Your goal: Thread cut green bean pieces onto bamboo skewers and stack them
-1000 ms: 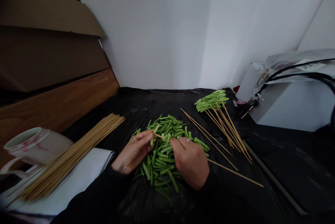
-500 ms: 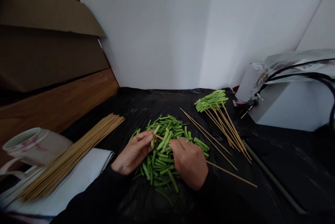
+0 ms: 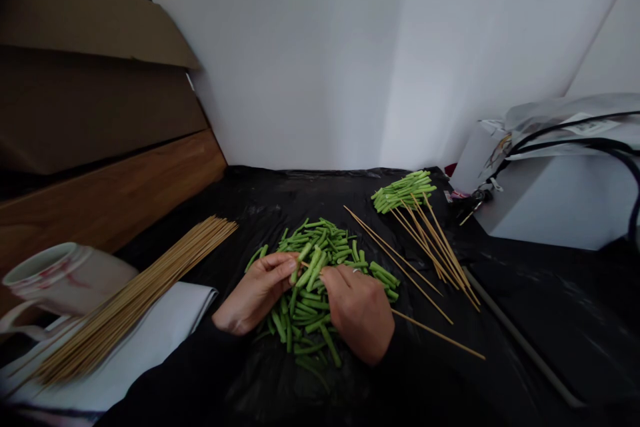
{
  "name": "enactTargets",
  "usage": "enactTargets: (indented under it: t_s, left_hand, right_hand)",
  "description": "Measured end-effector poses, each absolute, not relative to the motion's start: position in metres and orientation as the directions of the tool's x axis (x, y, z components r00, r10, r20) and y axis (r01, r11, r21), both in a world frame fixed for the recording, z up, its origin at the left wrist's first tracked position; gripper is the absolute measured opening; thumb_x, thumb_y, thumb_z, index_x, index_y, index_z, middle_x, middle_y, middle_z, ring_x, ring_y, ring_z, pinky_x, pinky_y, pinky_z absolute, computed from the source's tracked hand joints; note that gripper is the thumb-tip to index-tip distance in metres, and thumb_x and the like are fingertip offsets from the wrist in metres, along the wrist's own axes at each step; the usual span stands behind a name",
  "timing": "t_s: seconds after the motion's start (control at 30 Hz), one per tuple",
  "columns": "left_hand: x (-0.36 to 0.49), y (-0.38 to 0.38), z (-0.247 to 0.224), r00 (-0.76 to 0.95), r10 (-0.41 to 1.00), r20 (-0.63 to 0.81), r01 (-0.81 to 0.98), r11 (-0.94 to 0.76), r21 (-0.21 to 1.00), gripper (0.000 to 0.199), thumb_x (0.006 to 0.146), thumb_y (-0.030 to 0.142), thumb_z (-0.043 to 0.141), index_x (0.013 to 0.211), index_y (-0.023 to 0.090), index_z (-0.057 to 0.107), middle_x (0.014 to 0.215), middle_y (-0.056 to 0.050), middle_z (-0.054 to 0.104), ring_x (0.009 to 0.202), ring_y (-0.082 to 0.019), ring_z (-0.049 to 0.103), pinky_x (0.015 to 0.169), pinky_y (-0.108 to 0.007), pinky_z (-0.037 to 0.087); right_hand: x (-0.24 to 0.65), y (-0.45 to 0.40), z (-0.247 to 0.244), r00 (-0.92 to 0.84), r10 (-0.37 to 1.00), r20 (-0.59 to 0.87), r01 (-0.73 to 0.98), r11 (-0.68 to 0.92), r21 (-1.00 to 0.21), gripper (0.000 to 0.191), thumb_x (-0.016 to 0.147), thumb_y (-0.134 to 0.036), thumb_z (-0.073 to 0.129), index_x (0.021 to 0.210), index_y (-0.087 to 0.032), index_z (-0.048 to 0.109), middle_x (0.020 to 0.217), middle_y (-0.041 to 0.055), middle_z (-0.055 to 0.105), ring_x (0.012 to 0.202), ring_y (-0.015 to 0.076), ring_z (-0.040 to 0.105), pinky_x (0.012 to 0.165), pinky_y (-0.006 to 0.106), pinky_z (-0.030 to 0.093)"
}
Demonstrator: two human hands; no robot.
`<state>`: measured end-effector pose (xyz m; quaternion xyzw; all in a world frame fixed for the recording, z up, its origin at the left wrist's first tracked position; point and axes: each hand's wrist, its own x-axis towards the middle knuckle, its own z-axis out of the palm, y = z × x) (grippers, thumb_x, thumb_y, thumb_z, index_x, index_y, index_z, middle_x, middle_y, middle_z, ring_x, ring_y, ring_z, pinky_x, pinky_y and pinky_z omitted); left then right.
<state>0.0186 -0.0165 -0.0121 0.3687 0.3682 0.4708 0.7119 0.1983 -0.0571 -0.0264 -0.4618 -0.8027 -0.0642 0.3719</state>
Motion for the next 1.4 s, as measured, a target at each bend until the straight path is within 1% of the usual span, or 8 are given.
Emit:
enactTargets:
  t_s: [0.13,0.37,0.53,0.7,0.9,1.0,1.17,1.4]
  left_hand:
    - [0.023,-0.019,-0.012,0.283,0.947,-0.150,-0.333,0.244,0.911,0.017,0.062,0.024,0.082,0.073,0.014,0.075,0.089,-0.006,0.072,0.076,-0.012,0.060,0.072,-0.024,0.045]
    - [0.023,-0.018,-0.008,0.236,0.968,-0.091,-0.239,0.149,0.959,0.025,0.063,0.026,0.082,0.085,0.016,0.075,0.090,-0.007,0.072,0.079,-0.016,0.062,0.077,-0.029,0.045]
    - [0.023,-0.016,-0.015,0.228,0.971,0.076,0.073,-0.095,0.993,0.014,0.063,0.027,0.080,0.071,0.017,0.075,0.073,-0.006,0.068,0.069,-0.018,0.059,0.067,-0.030,0.042]
    - [0.020,-0.017,-0.024,0.316,0.891,0.327,0.391,-0.437,0.810,0.005,0.069,0.028,0.075,0.072,0.024,0.075,0.074,-0.005,0.063,0.077,-0.022,0.054,0.078,-0.035,0.037]
    - [0.019,-0.019,-0.029,0.428,0.832,0.353,0.619,-0.554,0.557,0.011,0.072,0.030,0.073,0.080,0.023,0.072,0.084,-0.006,0.061,0.087,-0.025,0.050,0.082,-0.038,0.036]
    - [0.020,-0.019,-0.027,0.417,0.835,0.360,0.587,-0.550,0.594,0.006,0.075,0.027,0.070,0.078,0.023,0.071,0.086,-0.006,0.062,0.088,-0.025,0.051,0.082,-0.038,0.036]
    - [0.019,-0.018,-0.021,0.257,0.896,0.362,0.374,-0.437,0.818,0.004,0.074,0.026,0.070,0.077,0.023,0.072,0.077,-0.004,0.067,0.082,-0.023,0.055,0.079,-0.033,0.038]
    - [0.016,-0.012,-0.014,0.126,0.990,0.055,-0.017,-0.053,0.998,0.027,0.071,0.028,0.074,0.096,0.018,0.074,0.090,-0.007,0.072,0.081,-0.020,0.061,0.076,-0.029,0.044]
  right_hand:
    - [0.195,-0.058,-0.027,-0.304,0.699,0.647,0.787,0.567,-0.243,0.023,0.092,-0.012,0.040,0.090,-0.016,0.062,0.073,0.0029,0.061,0.069,0.0142,0.058,0.069,0.026,0.039]
    - [0.203,-0.055,-0.019,-0.273,0.667,0.693,0.827,0.531,-0.186,0.024,0.093,-0.013,0.040,0.089,-0.016,0.063,0.072,0.0024,0.061,0.067,0.0137,0.058,0.067,0.026,0.039]
    - [0.217,-0.047,-0.014,-0.182,0.660,0.729,0.869,0.456,-0.195,0.023,0.095,-0.018,0.041,0.093,-0.015,0.064,0.078,0.0050,0.065,0.075,0.0146,0.061,0.070,0.025,0.041]
    - [0.218,-0.045,-0.016,-0.203,0.669,0.715,0.880,0.445,-0.167,0.025,0.095,-0.019,0.040,0.089,-0.016,0.065,0.077,0.0048,0.065,0.075,0.0136,0.062,0.068,0.024,0.041]
    - [0.214,-0.047,-0.015,-0.204,0.679,0.705,0.884,0.437,-0.165,0.026,0.096,-0.020,0.040,0.087,-0.017,0.064,0.076,0.0037,0.065,0.071,0.0127,0.061,0.067,0.025,0.040]
    - [0.215,-0.047,-0.015,-0.205,0.677,0.707,0.878,0.446,-0.173,0.026,0.096,-0.019,0.040,0.086,-0.017,0.063,0.076,0.0038,0.065,0.073,0.0131,0.061,0.067,0.025,0.041]
    - [0.216,-0.047,-0.015,-0.197,0.656,0.729,0.862,0.470,-0.189,0.024,0.095,-0.018,0.041,0.091,-0.017,0.064,0.079,0.0044,0.066,0.076,0.0133,0.062,0.069,0.024,0.041]
    - [0.214,-0.050,-0.017,-0.210,0.650,0.731,0.862,0.476,-0.175,0.023,0.095,-0.019,0.042,0.099,-0.016,0.065,0.078,0.0038,0.066,0.074,0.0135,0.061,0.070,0.025,0.042]
